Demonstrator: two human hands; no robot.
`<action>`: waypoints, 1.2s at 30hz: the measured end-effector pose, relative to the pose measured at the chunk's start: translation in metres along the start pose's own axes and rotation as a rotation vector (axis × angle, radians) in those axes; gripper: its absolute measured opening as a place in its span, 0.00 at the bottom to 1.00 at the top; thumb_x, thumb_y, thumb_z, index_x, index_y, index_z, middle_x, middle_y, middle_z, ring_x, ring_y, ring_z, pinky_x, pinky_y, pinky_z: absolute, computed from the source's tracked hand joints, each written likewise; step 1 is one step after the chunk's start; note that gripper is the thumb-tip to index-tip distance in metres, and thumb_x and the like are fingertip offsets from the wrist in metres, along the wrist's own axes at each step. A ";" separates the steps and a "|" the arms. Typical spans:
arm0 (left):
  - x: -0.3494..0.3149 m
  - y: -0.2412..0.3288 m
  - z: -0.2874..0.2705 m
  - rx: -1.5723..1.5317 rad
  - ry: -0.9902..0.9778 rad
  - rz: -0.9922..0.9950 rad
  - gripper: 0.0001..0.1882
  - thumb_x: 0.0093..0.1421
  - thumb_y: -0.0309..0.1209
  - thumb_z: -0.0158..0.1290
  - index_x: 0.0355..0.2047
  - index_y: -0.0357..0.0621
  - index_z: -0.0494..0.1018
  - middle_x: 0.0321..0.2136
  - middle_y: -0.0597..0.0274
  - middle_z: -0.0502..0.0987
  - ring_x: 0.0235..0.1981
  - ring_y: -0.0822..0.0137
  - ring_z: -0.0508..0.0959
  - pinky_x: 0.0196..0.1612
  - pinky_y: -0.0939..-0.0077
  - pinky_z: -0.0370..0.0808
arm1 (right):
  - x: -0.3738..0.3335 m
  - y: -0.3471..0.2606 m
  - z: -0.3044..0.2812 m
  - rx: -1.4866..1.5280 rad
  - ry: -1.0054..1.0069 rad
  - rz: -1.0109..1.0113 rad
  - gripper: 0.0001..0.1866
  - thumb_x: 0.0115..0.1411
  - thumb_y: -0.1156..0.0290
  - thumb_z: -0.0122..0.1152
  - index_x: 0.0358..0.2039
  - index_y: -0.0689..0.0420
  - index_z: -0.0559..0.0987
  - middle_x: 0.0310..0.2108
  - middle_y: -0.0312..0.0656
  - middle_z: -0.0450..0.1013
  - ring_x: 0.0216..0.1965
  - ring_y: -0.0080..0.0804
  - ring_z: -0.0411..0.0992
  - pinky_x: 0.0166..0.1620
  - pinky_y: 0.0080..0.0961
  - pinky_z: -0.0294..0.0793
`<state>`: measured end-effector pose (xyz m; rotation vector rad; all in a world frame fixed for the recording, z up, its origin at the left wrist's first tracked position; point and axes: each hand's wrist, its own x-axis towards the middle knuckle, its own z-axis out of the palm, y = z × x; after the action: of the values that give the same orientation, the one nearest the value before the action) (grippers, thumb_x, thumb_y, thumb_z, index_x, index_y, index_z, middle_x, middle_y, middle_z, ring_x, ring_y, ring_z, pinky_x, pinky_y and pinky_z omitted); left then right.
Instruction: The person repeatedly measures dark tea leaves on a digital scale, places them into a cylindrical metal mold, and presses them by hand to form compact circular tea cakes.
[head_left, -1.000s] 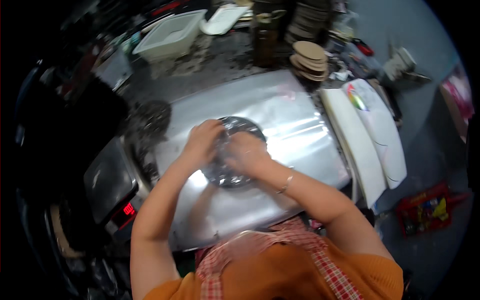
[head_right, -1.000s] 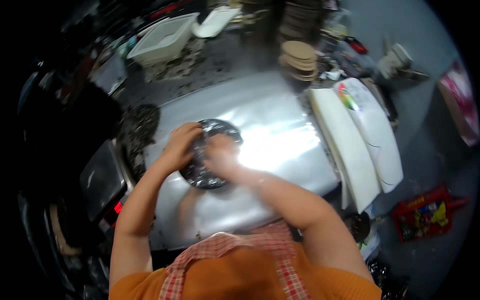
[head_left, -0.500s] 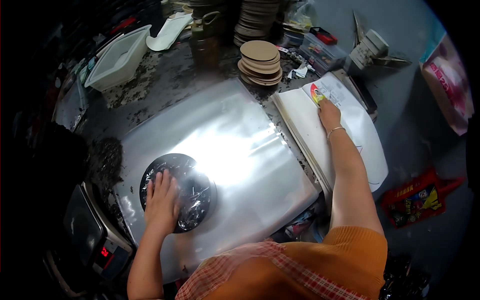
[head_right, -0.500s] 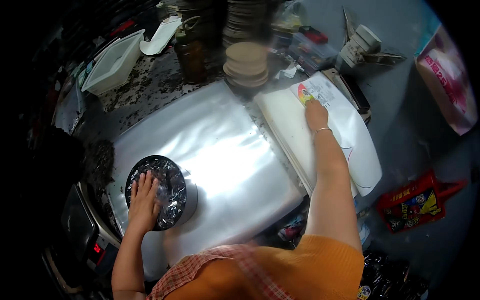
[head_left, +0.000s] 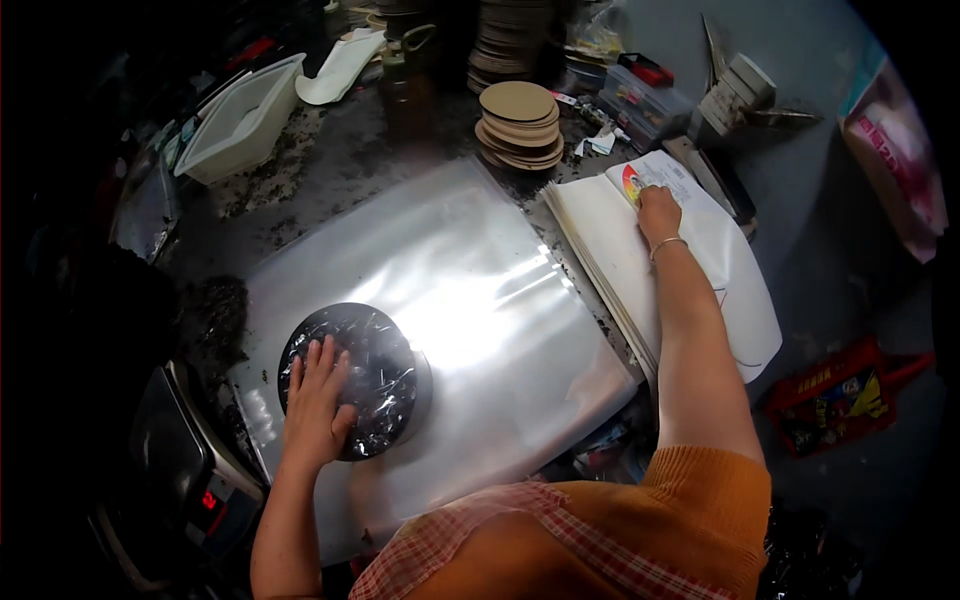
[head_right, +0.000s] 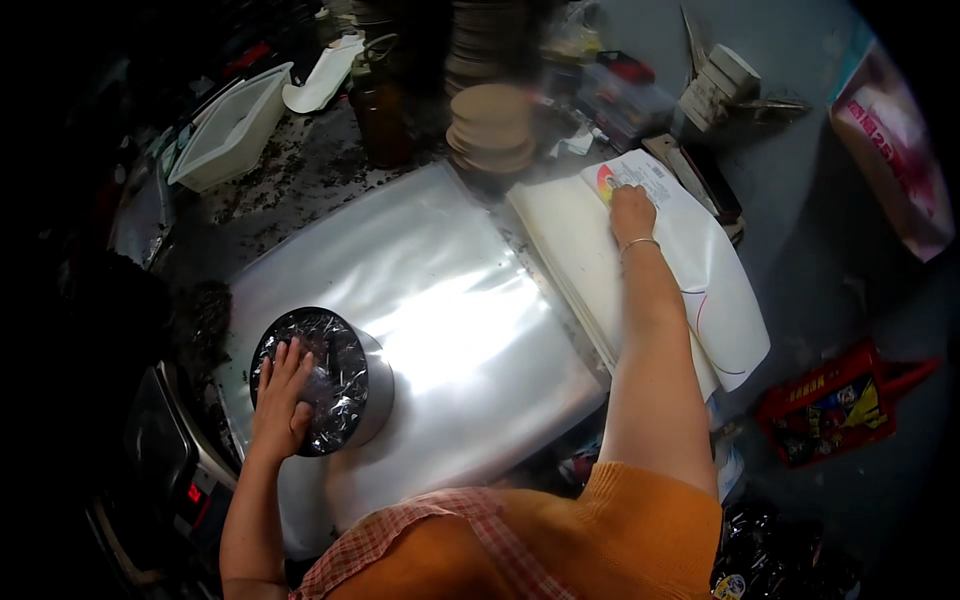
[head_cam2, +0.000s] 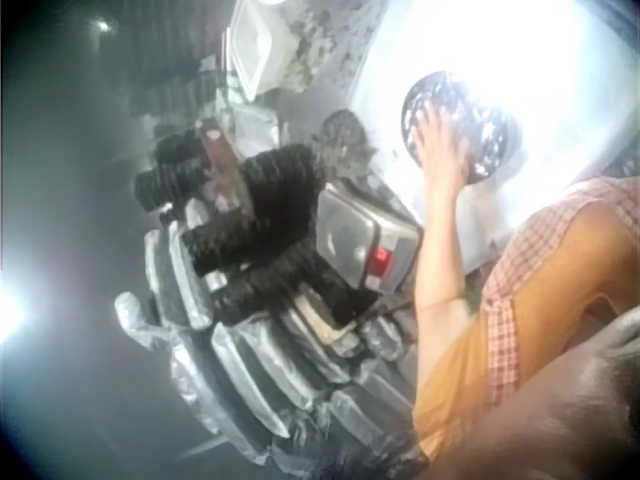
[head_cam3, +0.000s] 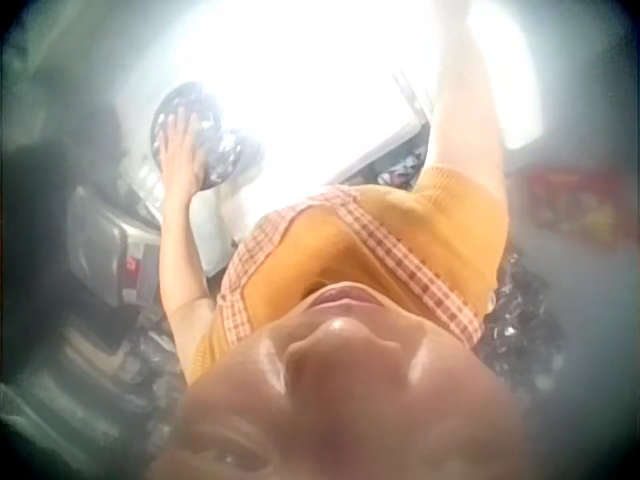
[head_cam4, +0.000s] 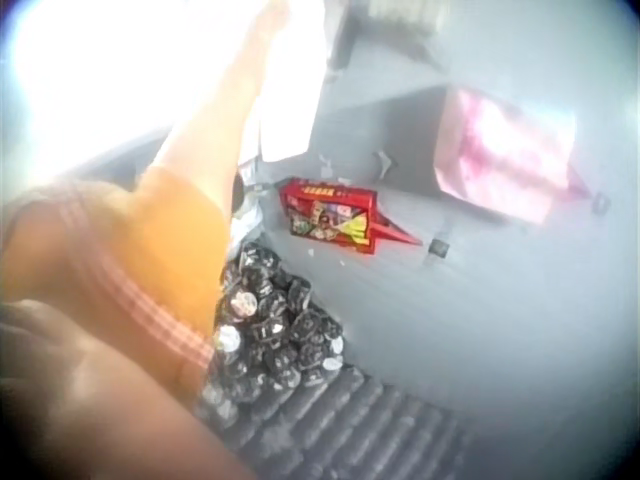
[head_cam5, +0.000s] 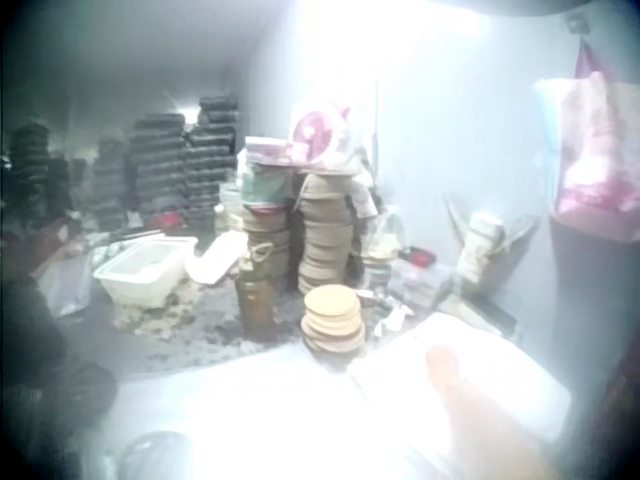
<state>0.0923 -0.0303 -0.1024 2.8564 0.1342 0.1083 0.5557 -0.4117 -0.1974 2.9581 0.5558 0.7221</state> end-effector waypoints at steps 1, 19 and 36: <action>0.000 -0.002 0.004 -0.043 0.040 -0.003 0.26 0.58 0.43 0.42 0.54 0.43 0.62 0.59 0.50 0.55 0.62 0.52 0.51 0.63 0.59 0.43 | 0.004 -0.001 -0.001 -0.012 0.033 -0.007 0.06 0.51 0.70 0.52 0.25 0.57 0.76 0.30 0.42 0.72 0.37 0.38 0.69 0.35 0.36 0.71; 0.008 0.007 0.016 0.157 0.026 -0.036 0.24 0.58 0.42 0.43 0.54 0.51 0.62 0.61 0.58 0.52 0.62 0.55 0.50 0.62 0.56 0.46 | -0.141 -0.161 -0.243 1.189 0.237 -0.519 0.18 0.60 0.72 0.46 0.50 0.64 0.66 0.50 0.49 0.64 0.51 0.40 0.63 0.54 0.31 0.64; -0.008 -0.056 0.034 -1.190 0.488 -0.466 0.22 0.57 0.27 0.44 0.53 0.34 0.61 0.46 0.51 0.71 0.47 0.64 0.70 0.49 0.77 0.66 | -0.178 -0.378 -0.238 0.490 -0.394 -1.058 0.36 0.55 0.41 0.43 0.61 0.43 0.54 0.64 0.45 0.42 0.64 0.53 0.36 0.59 0.62 0.32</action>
<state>0.0829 0.0130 -0.1509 1.5244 0.5896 0.5625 0.1746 -0.1311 -0.1118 2.4029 2.1768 -0.1262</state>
